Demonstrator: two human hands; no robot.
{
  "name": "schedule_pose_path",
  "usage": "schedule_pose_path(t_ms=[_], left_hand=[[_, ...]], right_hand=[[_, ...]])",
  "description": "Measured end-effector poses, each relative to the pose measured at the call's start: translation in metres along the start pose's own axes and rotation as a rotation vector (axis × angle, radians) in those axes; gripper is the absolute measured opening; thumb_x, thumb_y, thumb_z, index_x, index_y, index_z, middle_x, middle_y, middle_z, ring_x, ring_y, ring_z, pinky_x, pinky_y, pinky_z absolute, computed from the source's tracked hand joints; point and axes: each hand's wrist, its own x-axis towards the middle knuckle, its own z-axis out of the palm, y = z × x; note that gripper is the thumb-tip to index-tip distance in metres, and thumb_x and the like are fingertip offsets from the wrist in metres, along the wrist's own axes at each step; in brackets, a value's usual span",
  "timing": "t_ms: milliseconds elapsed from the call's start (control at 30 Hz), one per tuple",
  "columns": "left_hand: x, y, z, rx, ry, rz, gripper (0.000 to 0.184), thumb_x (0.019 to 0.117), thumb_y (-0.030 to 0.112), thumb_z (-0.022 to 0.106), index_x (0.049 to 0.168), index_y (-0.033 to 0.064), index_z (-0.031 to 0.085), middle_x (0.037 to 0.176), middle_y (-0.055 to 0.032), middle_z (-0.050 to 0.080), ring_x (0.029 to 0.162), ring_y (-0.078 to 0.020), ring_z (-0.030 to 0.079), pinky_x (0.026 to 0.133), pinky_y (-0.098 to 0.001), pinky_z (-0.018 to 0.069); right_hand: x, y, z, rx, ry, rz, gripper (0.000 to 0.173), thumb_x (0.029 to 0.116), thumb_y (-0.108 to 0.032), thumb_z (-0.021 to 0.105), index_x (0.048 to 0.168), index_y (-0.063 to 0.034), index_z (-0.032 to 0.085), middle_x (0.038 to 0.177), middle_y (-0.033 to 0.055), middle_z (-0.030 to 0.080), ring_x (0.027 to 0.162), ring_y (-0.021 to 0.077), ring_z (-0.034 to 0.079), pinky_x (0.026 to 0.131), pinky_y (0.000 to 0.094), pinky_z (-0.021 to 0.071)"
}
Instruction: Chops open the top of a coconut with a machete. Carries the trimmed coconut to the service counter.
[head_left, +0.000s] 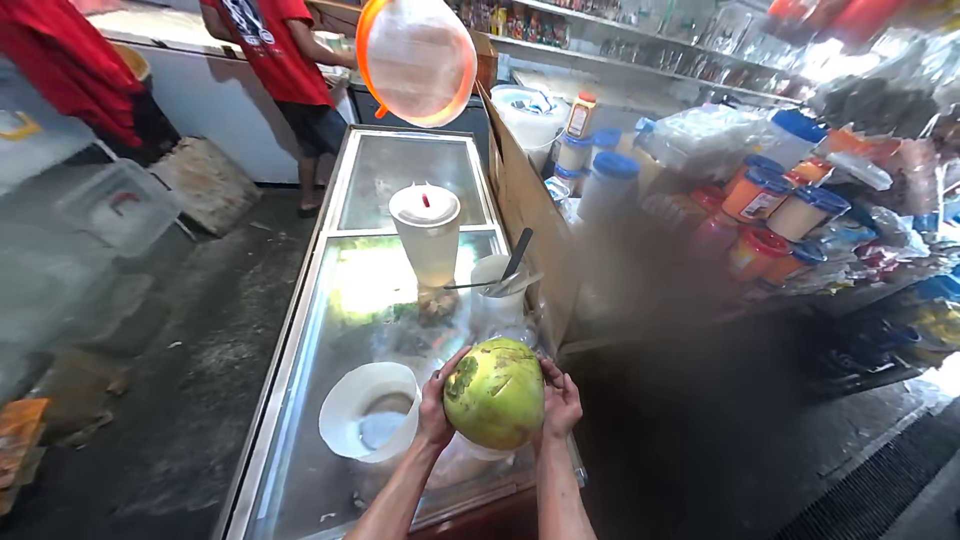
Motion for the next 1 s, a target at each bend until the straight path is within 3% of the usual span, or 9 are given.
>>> schedule_pose_path(t_ms=[367, 533, 767, 1000], left_hand=[[-0.0018, 0.0069, 0.0039, 0.01, 0.021, -0.001, 0.062, 0.1049, 0.042, 0.027, 0.136, 0.0017, 0.063, 0.128, -0.0122, 0.07, 0.118, -0.0194, 0.066, 0.104, -0.0369, 0.0528], [-0.0013, 0.0075, 0.0023, 0.04, 0.014, 0.009, 0.069, 0.105, 0.051, 0.028, 0.137, -0.0001, 0.062, 0.133, -0.0128, 0.068, 0.123, -0.0196, 0.064, 0.107, -0.0378, 0.0505], [-0.0001, 0.007, 0.0013, 0.039, 0.002, 0.033, 0.07, 0.1053, 0.05, 0.025, 0.136, -0.0015, 0.062, 0.135, -0.0131, 0.067, 0.125, -0.02, 0.063, 0.11, -0.0381, 0.0483], [-0.0012, 0.0061, 0.0001, 0.004, -0.012, 0.005, 0.07, 0.1042, 0.053, 0.028, 0.138, 0.0019, 0.062, 0.135, -0.0129, 0.067, 0.125, -0.0206, 0.063, 0.11, -0.0397, 0.0487]], right_hand=[[-0.0013, -0.0009, -0.0015, -0.038, -0.026, -0.022, 0.053, 0.1039, -0.029, 0.026, 0.102, -0.0008, 0.071, 0.11, 0.0096, 0.076, 0.107, 0.0195, 0.072, 0.094, 0.0341, 0.0578], [-0.0026, -0.0007, 0.0012, -0.059, -0.013, -0.031, 0.053, 0.1039, -0.029, 0.026, 0.103, -0.0024, 0.071, 0.11, 0.0074, 0.076, 0.106, 0.0186, 0.073, 0.092, 0.0343, 0.059], [-0.0019, 0.0002, 0.0028, -0.093, 0.013, -0.036, 0.052, 0.1037, -0.033, 0.028, 0.102, -0.0049, 0.072, 0.109, 0.0053, 0.077, 0.106, 0.0172, 0.072, 0.092, 0.0344, 0.0586], [-0.0081, -0.0046, 0.0052, -0.08, -0.03, 0.01, 0.055, 0.1056, -0.035, 0.024, 0.112, -0.0077, 0.071, 0.109, 0.003, 0.077, 0.106, 0.0152, 0.072, 0.093, 0.0336, 0.0583]])
